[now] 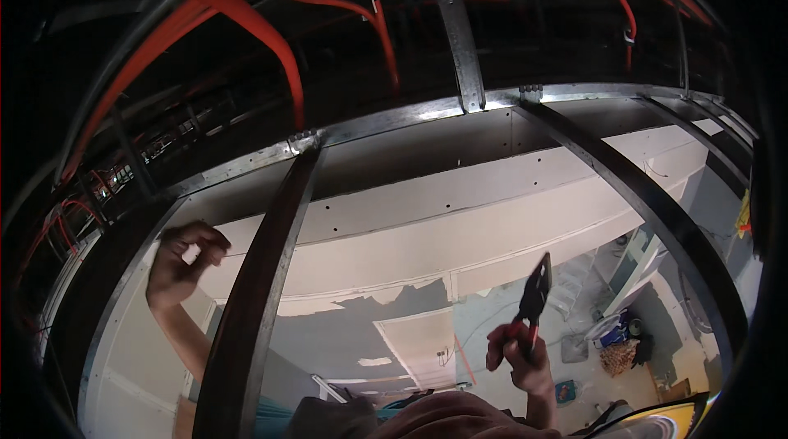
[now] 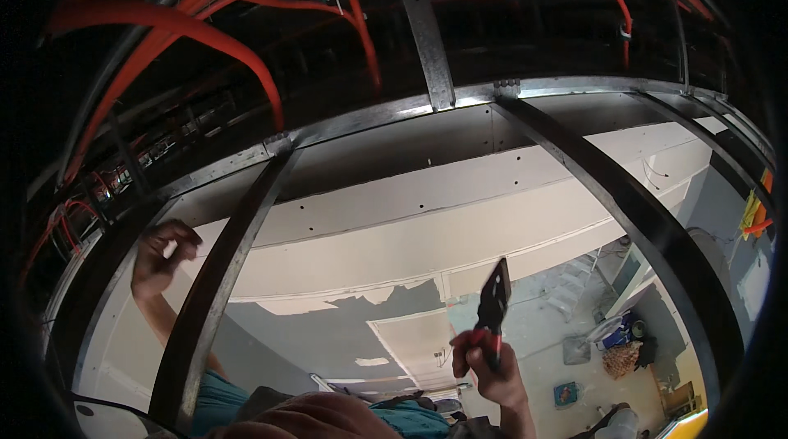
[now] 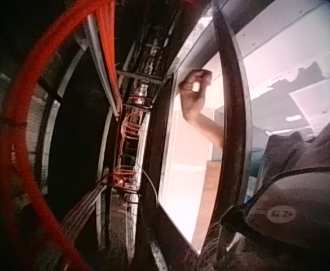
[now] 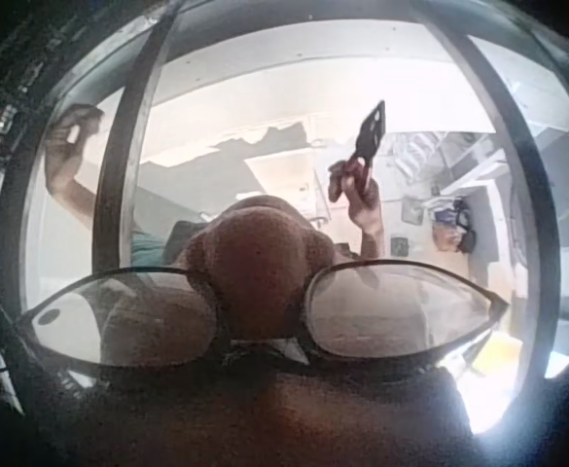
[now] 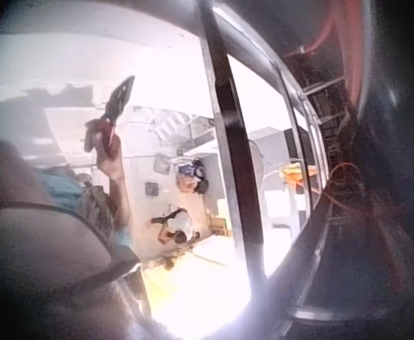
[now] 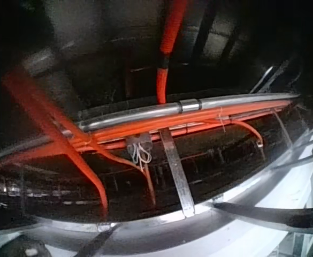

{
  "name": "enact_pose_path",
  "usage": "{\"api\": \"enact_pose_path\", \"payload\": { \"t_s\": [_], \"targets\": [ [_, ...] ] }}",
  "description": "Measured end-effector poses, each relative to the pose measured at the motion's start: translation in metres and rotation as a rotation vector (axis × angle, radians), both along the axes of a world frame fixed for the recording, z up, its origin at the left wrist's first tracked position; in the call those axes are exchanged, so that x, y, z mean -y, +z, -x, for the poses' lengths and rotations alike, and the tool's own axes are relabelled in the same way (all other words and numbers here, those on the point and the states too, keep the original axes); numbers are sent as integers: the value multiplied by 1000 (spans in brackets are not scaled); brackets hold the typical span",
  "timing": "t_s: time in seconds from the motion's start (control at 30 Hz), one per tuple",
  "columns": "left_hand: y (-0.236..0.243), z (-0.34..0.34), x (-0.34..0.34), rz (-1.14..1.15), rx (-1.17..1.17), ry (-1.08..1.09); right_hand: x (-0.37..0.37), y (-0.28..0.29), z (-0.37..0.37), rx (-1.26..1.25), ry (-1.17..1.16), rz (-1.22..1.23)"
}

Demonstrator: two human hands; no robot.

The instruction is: The person connects and organizes electrical wires inside a ceiling-mounted junction box by hand and using pliers.

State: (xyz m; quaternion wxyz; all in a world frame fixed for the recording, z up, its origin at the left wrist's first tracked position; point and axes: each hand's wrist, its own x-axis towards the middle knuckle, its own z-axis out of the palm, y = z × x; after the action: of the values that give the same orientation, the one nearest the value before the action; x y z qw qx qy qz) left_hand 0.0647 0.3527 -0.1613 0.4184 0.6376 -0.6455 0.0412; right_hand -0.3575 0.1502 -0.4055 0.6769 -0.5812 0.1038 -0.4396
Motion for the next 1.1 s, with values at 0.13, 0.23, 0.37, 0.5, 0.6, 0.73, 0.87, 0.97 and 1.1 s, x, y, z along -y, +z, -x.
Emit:
{"api": "enact_pose_path", "payload": {
  "t_s": [0.13, 0.23, 0.37, 0.5, 0.6, 0.73, 0.87, 0.97, 1.1],
  "targets": [
    [41, 61, 25, 209, 38, -413, 16, 27, -20, -110, -87, 147],
    [68, 110, 87, 190, 405, -364, 22, 57, -30, -104, -134, 135],
    [112, 137, 177, 270, 659, -235, 26, 96, -38, -119, -153, 195],
    [154, 114, 246, 750, 1098, 57, 28, 126, -54, -118, -140, 285],
    [171, 101, 279, 816, 1279, 209, 36, 139, -66, -119, -158, 289],
    [183, 84, 312, 811, 1320, 305, 52, 161, -75, -103, -164, 281],
    [191, 75, 321, 796, 1404, 371, 67, 189, -87, -181, -171, 260],
    [190, 74, 327, 825, 1380, 351, 91, 195, -103, -126, -154, 348],
    [191, 72, 329, 768, 1279, 281, 100, 210, -119, -119, -206, 391]
  ]
}}
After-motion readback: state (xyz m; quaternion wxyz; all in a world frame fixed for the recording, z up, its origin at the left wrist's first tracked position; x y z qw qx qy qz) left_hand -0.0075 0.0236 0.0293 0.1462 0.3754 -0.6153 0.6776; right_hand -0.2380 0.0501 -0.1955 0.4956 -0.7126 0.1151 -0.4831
